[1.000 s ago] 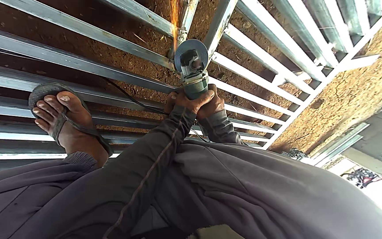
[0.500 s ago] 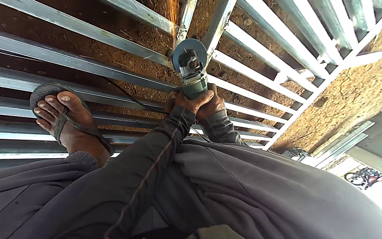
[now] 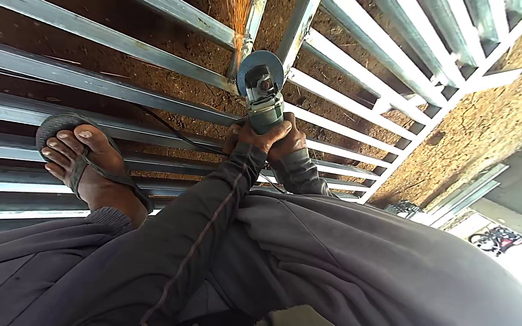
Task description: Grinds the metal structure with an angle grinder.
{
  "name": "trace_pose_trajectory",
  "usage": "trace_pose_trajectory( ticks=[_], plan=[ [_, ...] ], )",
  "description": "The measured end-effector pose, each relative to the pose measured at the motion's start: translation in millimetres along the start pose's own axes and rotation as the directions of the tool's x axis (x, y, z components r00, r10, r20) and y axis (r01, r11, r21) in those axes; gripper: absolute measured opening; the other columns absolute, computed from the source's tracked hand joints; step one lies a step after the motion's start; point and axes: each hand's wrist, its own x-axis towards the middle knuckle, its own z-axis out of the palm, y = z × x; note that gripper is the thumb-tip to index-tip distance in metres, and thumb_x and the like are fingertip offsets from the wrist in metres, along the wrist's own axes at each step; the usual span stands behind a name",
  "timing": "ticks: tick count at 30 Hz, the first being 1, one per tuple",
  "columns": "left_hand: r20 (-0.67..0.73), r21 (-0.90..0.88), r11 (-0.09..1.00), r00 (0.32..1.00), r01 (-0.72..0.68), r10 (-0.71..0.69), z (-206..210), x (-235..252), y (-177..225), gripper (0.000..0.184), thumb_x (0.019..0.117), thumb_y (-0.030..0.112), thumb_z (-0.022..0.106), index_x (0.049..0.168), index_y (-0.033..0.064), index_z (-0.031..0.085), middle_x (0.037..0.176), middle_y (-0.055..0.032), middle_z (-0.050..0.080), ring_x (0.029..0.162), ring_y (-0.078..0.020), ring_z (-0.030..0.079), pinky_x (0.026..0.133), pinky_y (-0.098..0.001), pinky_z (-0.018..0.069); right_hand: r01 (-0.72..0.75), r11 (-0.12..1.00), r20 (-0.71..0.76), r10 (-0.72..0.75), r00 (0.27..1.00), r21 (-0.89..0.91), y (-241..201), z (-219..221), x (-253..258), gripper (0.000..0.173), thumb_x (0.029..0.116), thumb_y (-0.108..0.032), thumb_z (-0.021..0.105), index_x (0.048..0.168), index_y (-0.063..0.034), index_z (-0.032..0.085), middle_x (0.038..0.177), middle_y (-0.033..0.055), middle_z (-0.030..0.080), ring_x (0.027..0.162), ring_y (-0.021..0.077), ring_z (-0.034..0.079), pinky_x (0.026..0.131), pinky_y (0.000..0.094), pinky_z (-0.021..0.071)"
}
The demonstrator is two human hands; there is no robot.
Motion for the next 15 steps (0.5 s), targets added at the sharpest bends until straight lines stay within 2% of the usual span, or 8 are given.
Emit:
trace_pose_trajectory(
  ticks=[4, 10, 12, 15],
  plan=[
    [0.003, -0.001, 1.0, 1.0, 0.003, -0.003, 0, -1, 0, 0.088, 0.1055, 0.061, 0.015, 0.157, -0.0102, 0.021, 0.166, -0.0318, 0.013, 0.159, -0.0378, 0.006, 0.126, -0.0495, -0.0095, 0.011, 0.999, 0.074, -0.009, 0.997, -0.033, -6, -4, 2, 0.07, 0.0769, -0.032, 0.078, 0.139, -0.0095, 0.053, 0.09, 0.0146, 0.075, 0.084, 0.0364, 0.074, 0.071, 0.0591, 0.0566],
    [-0.01, -0.021, 1.0, 1.0, -0.008, 0.008, -2, -2, -1, 0.087, 0.106, 0.061, 0.017, 0.157, -0.0096, 0.024, 0.166, -0.0315, 0.017, 0.158, -0.0386, 0.008, 0.126, -0.0508, -0.0091, -0.006, 1.0, -0.026, 0.007, 1.0, 0.029, 2, 5, 1, 0.068, 0.0782, -0.036, 0.079, 0.136, -0.0077, 0.055, 0.092, 0.0141, 0.075, 0.085, 0.0356, 0.074, 0.072, 0.0588, 0.0572],
    [-0.003, -0.008, 1.0, 1.0, 0.0, 0.0, -1, -3, 0, 0.089, 0.105, 0.062, 0.016, 0.157, -0.009, 0.023, 0.166, -0.0302, 0.016, 0.159, -0.0362, 0.009, 0.126, -0.0499, -0.0093, -0.01, 1.0, 0.009, 0.01, 1.0, 0.0, 1, 2, 2, 0.069, 0.0776, -0.035, 0.079, 0.136, -0.0086, 0.055, 0.091, 0.014, 0.075, 0.085, 0.0356, 0.075, 0.072, 0.0587, 0.0571],
    [0.018, -0.016, 1.0, 1.0, 0.001, -0.001, -2, -4, 2, 0.091, 0.1043, 0.064, 0.015, 0.158, -0.0104, 0.019, 0.166, -0.0321, 0.011, 0.159, -0.0381, 0.004, 0.125, -0.0504, -0.0114, 0.013, 0.999, 0.093, -0.009, 0.996, -0.041, -5, -4, 5, 0.07, 0.0774, -0.032, 0.079, 0.138, -0.009, 0.053, 0.095, 0.0166, 0.075, 0.089, 0.0385, 0.074, 0.075, 0.0603, 0.0568]
  ],
)
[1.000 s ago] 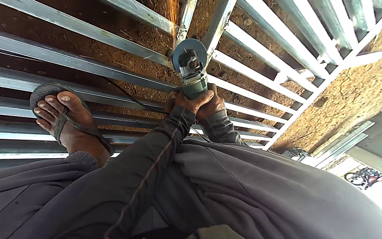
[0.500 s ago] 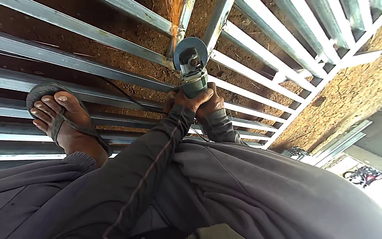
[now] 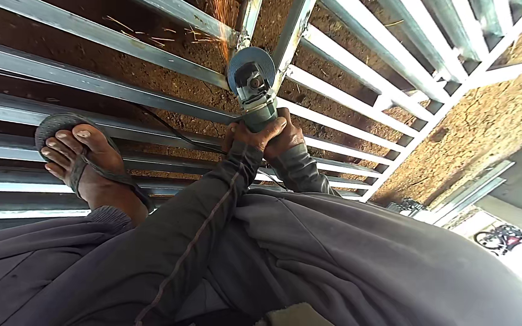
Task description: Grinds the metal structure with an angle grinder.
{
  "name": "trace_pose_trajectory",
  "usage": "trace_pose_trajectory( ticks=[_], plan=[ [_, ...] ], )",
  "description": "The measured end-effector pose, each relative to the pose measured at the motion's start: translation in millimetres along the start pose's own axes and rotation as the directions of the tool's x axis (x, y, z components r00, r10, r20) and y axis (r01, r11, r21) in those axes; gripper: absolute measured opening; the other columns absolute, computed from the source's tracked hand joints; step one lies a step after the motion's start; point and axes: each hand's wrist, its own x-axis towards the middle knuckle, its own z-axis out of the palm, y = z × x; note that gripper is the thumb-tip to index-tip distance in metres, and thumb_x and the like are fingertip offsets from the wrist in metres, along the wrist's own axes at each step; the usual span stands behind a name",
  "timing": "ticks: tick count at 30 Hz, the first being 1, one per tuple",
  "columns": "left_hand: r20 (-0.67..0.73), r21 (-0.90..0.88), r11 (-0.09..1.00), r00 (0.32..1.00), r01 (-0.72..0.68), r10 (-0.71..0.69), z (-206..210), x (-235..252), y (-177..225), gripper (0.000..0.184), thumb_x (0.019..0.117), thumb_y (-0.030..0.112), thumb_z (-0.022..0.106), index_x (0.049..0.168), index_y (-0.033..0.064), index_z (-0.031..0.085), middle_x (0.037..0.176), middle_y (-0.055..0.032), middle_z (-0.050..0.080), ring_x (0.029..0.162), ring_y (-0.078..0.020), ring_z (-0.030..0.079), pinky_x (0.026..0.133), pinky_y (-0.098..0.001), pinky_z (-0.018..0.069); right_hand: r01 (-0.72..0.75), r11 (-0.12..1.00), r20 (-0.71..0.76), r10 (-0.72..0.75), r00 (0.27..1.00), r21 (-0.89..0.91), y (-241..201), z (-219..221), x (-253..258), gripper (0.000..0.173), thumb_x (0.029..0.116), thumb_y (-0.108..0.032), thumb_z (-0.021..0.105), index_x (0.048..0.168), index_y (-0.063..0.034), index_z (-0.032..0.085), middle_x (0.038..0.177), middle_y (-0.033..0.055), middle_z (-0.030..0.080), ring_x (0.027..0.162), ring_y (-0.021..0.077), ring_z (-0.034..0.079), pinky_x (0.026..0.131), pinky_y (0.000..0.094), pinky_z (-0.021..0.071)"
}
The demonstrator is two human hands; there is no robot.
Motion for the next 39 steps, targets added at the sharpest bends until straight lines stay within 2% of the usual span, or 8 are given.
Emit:
trace_pose_trajectory(
  ticks=[4, 5, 6, 8, 10, 14, 33, 39],
  plan=[
    [-0.008, 0.161, 0.979, 0.992, -0.123, 0.126, 5, 8, -18, 0.086, 0.1054, 0.061, 0.009, 0.159, -0.0059, 0.019, 0.167, -0.0298, 0.013, 0.159, -0.036, 0.005, 0.126, -0.0487, -0.0104, 0.006, 1.0, -0.005, -0.006, 1.0, 0.007, -3, -2, 0, 0.07, 0.0775, -0.034, 0.079, 0.138, -0.0092, 0.053, 0.094, 0.0171, 0.075, 0.088, 0.0397, 0.074, 0.074, 0.0608, 0.0563],
    [-0.128, 0.254, 0.936, 0.951, -0.243, 0.282, 17, 16, -39, 0.085, 0.1064, 0.059, 0.007, 0.156, -0.0069, 0.028, 0.163, -0.032, 0.026, 0.157, -0.0378, 0.016, 0.127, -0.0491, -0.0067, 0.006, 1.0, -0.018, -0.006, 1.0, 0.013, -2, 0, 0, 0.07, 0.0772, -0.035, 0.079, 0.137, -0.009, 0.054, 0.093, 0.0166, 0.075, 0.087, 0.039, 0.074, 0.073, 0.0605, 0.0563],
    [-0.306, 0.282, 0.886, 0.841, -0.369, 0.447, 33, 29, -59, 0.083, 0.1081, 0.057, 0.013, 0.147, -0.0105, 0.043, 0.151, -0.0361, 0.043, 0.151, -0.0425, 0.031, 0.127, -0.0504, -0.0003, 0.003, 1.0, -0.039, -0.002, 0.999, 0.013, -1, 2, 1, 0.069, 0.0768, -0.035, 0.079, 0.135, -0.0093, 0.055, 0.091, 0.0156, 0.075, 0.085, 0.0379, 0.074, 0.072, 0.0599, 0.0565],
    [-0.054, 0.167, 0.979, 0.99, -0.12, 0.131, 8, 9, -18, 0.082, 0.1072, 0.056, 0.012, 0.158, -0.0074, 0.025, 0.165, -0.0297, 0.021, 0.158, -0.0361, 0.01, 0.127, -0.0478, -0.0076, -0.007, 1.0, -0.073, 0.008, 0.997, 0.016, 3, 6, 2, 0.067, 0.0759, -0.035, 0.078, 0.134, -0.0101, 0.056, 0.091, 0.0147, 0.074, 0.084, 0.037, 0.074, 0.07, 0.0597, 0.0566],
    [-0.04, 0.008, 0.999, 0.998, -0.043, 0.044, 3, 2, -2, 0.083, 0.1069, 0.055, 0.019, 0.155, -0.0121, 0.027, 0.164, -0.0343, 0.019, 0.158, -0.0411, 0.009, 0.126, -0.0503, -0.008, -0.004, 1.0, -0.073, 0.005, 0.997, 0.008, 1, 5, 3, 0.067, 0.0766, -0.035, 0.078, 0.134, -0.0096, 0.055, 0.091, 0.0155, 0.074, 0.084, 0.0377, 0.074, 0.069, 0.0599, 0.0563],
    [-0.04, 0.007, 0.998, 0.998, -0.055, 0.055, 3, -1, -1, 0.085, 0.1066, 0.057, 0.014, 0.156, -0.0117, 0.024, 0.164, -0.0354, 0.017, 0.158, -0.0417, 0.008, 0.126, -0.0501, -0.0084, 0.014, 1.0, -0.004, -0.014, 1.0, -0.028, -3, -1, 1, 0.073, 0.0763, -0.034, 0.079, 0.139, -0.0091, 0.052, 0.094, 0.0166, 0.075, 0.087, 0.0385, 0.074, 0.073, 0.0606, 0.0568],
    [-0.037, -0.001, 0.998, 0.997, -0.061, 0.06, 0, 2, -5, 0.089, 0.1059, 0.061, 0.016, 0.156, -0.0118, 0.024, 0.163, -0.0368, 0.018, 0.157, -0.0444, 0.011, 0.126, -0.0537, -0.0061, 0.035, 0.997, -0.17, -0.022, 0.985, 0.075, 8, 12, 3, 0.069, 0.0752, -0.033, 0.081, 0.133, -0.005, 0.057, 0.093, 0.0172, 0.075, 0.085, 0.0383, 0.074, 0.072, 0.0597, 0.0571],
    [-0.044, 0.002, 0.999, 0.998, -0.051, 0.051, 2, 0, -2, 0.086, 0.1068, 0.059, 0.018, 0.155, -0.0129, 0.024, 0.163, -0.0365, 0.019, 0.156, -0.0441, 0.012, 0.126, -0.0528, -0.0047, 0.025, 0.999, -0.067, -0.023, 0.998, 0.033, 2, 3, 1, 0.067, 0.0774, -0.032, 0.079, 0.135, -0.0077, 0.056, 0.096, 0.0162, 0.075, 0.088, 0.0369, 0.074, 0.074, 0.0588, 0.057]
  ],
)
